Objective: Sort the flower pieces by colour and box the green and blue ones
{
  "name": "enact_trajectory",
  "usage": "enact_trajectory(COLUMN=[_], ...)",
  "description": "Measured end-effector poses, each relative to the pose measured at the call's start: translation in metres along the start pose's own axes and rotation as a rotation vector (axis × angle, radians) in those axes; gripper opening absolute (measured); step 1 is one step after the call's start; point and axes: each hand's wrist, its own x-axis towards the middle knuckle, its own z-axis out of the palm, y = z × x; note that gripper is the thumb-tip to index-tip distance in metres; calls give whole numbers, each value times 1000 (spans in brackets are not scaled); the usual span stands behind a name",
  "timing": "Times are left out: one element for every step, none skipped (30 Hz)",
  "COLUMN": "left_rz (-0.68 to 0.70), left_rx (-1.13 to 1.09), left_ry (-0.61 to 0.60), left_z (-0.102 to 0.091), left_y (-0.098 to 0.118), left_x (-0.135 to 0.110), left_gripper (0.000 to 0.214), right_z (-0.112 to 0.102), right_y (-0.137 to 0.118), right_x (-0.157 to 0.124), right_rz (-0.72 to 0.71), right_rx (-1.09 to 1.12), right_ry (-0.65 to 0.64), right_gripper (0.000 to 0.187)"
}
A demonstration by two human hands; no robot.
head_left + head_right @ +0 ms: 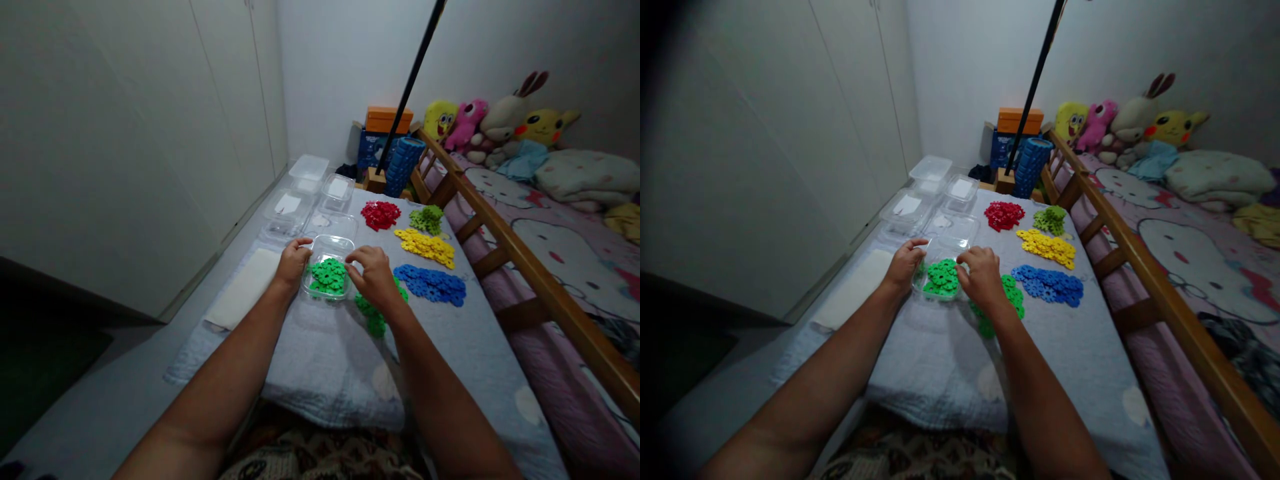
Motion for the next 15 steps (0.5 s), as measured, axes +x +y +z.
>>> enact_trajectory(left_rz=[-4, -6, -10, -14, -16, -17, -17, -16, -15, -14, -16, -18, -21, -22, -23], left_rx=[0, 0, -1, -1, 0, 2, 5, 8, 11, 12, 11, 12, 13, 14, 16], left_ry=[1, 1, 1, 1, 2, 3, 4, 4, 4, 4, 3, 3, 3, 3, 5], left_z=[0, 0, 1, 1, 1, 1, 1, 2, 1, 1, 1, 1, 1, 1, 1], left_y=[0, 1, 1, 2, 2, 3, 3, 3, 3, 3, 3, 3, 3, 3, 3], left_x=[0, -1, -1, -2, -2, -2, -3, -3, -2, -2, -2, -1, -1, -1, -1], left_gripper=[42, 42, 42, 42, 42, 41, 41, 41, 41, 41, 41, 41, 42, 42, 42], right_z=[-2, -4, -4, -2, 0, 4, 8, 13, 19, 24, 29, 34, 38, 41, 44], right_y=[11, 23, 35, 46, 56, 64, 71, 75, 78, 79, 79, 79, 78, 77, 75], right_x=[-6, -14, -22, -32, -41, -51, -60, -69, -76, -82, -87, -90, -92, -92, -93], right_rz=[13, 29, 44, 64, 94, 129, 161, 187, 207, 224, 237, 248, 256, 262, 267], right_rx=[9, 13, 12, 3, -20, -58, -94, -124, -149, -166, -176, -181, -182, -181, -178], right_ry=[31, 54, 70, 81, 89, 92, 94, 96, 94, 93, 90, 88, 88, 88, 89], right_gripper=[17, 18, 19, 22, 25, 30, 35, 39, 42, 44, 45, 46, 47, 47, 48])
